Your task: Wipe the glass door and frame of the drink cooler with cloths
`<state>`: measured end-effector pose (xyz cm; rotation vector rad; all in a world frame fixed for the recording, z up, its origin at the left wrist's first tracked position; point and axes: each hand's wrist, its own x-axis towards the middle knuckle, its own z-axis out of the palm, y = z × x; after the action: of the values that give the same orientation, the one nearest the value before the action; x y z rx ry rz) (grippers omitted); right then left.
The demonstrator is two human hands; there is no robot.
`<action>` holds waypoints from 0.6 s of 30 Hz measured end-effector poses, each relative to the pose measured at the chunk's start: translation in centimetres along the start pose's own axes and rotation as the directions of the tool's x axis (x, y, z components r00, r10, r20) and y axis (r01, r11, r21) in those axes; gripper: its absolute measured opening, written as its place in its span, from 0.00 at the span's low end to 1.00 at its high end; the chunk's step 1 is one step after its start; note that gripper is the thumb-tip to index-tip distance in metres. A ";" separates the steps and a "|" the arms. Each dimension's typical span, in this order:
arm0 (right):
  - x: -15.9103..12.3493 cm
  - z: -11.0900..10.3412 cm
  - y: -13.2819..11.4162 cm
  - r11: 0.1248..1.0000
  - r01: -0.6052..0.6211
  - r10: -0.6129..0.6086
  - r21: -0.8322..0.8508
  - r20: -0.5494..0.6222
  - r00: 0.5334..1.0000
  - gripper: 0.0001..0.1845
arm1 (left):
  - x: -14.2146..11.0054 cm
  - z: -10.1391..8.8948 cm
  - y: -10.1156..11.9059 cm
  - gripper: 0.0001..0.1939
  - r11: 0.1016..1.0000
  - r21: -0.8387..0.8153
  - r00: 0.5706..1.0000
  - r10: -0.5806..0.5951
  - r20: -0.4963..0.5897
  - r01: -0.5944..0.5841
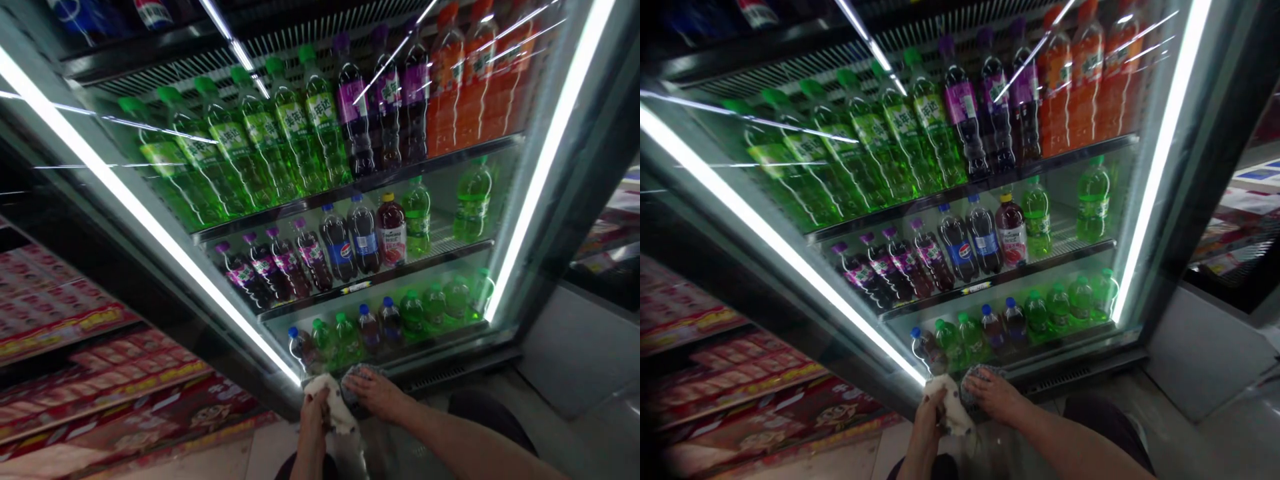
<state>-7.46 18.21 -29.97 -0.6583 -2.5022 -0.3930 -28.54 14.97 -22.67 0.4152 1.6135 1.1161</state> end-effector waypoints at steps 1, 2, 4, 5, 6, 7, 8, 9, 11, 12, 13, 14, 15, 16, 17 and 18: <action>0.4 -0.7 0.3 1.000 -0.009 0.009 -0.012 -0.029 1.000 0.08 | 0.1 0.1 0.0 0.22 1.000 -0.014 1.000 -0.002 0.005 0.002; 0.8 -1.7 0.7 0.999 -0.021 0.019 -0.029 -0.064 0.998 0.09 | 0.3 0.2 0.0 0.22 0.999 -0.033 1.000 -0.010 0.015 0.010; 1.4 -4.2 1.9 0.995 -0.067 0.057 -0.071 -0.138 0.989 0.09 | 0.4 0.3 0.0 0.24 0.997 -0.064 0.999 -0.032 0.040 0.035; 1.5 -5.6 2.6 0.990 -0.102 0.084 -0.093 -0.181 0.980 0.09 | 0.4 0.4 0.0 0.25 0.996 -0.073 0.998 -0.045 0.050 0.049; 1.5 -6.9 3.4 0.983 -0.150 0.122 -0.110 -0.229 0.966 0.08 | 0.4 0.4 -0.1 0.26 0.995 -0.077 0.997 -0.058 0.055 0.062; 1.3 -8.1 4.2 0.970 -0.208 0.167 -0.122 -0.284 0.944 0.08 | 0.3 0.4 -0.1 0.27 0.994 -0.078 0.996 -0.068 0.054 0.072; 0.9 -9.1 5.1 0.953 -0.276 0.217 -0.128 -0.348 0.912 0.07 | 0.3 0.4 -0.1 0.28 0.994 -0.077 0.996 -0.074 0.051 0.077; 0.4 -10.0 6.1 0.928 -0.347 0.266 -0.131 -0.416 0.869 0.06 | 0.3 0.3 -0.1 0.29 0.994 -0.076 0.996 -0.075 0.049 0.078; -1.2 -11.2 8.3 0.861 -0.491 0.356 -0.132 -0.534 0.767 0.06 | 0.3 0.2 -0.2 0.30 0.995 -0.075 0.996 -0.069 0.055 0.073; -2.2 -11.5 9.4 0.821 -0.555 0.392 -0.133 -0.575 0.718 0.07 | 0.4 0.1 -0.2 0.30 0.995 -0.074 0.996 -0.064 0.063 0.068; -3.3 -11.8 10.6 0.779 -0.611 0.419 -0.138 -0.610 0.672 0.09 | 0.5 0.0 -0.3 0.30 0.995 -0.073 0.996 -0.059 0.069 0.064; -4.4 -11.9 11.7 0.730 -0.668 0.445 -0.140 -0.644 0.622 0.12 | 0.7 0.0 -0.3 0.29 0.996 -0.072 0.996 -0.055 0.075 0.061; -5.5 -12.1 12.8 0.677 -0.723 0.467 -0.137 -0.679 0.566 0.16 | 0.8 -0.1 -0.3 0.29 0.996 -0.069 0.995 -0.053 0.079 0.058; -6.6 -12.2 13.9 0.620 -0.774 0.484 -0.128 -0.714 0.506 0.20 | 0.9 -0.1 -0.3 0.28 0.996 -0.062 0.995 -0.053 0.080 0.058; -7.7 -12.4 14.8 0.558 -0.824 0.507 -0.103 -0.744 0.436 0.25 | 0.9 -0.2 -0.2 0.27 0.997 -0.056 0.996 -0.054 0.076 0.058; -8.6 -12.7 15.7 0.489 -0.870 0.542 -0.053 -0.764 0.351 0.29 | 1.0 -0.2 -0.2 0.27 0.997 -0.048 0.996 -0.056 0.071 0.060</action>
<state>12.42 23.17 -22.04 -1.4629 -1.1750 -0.7123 -29.03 15.51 -23.43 0.3684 1.5246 1.0839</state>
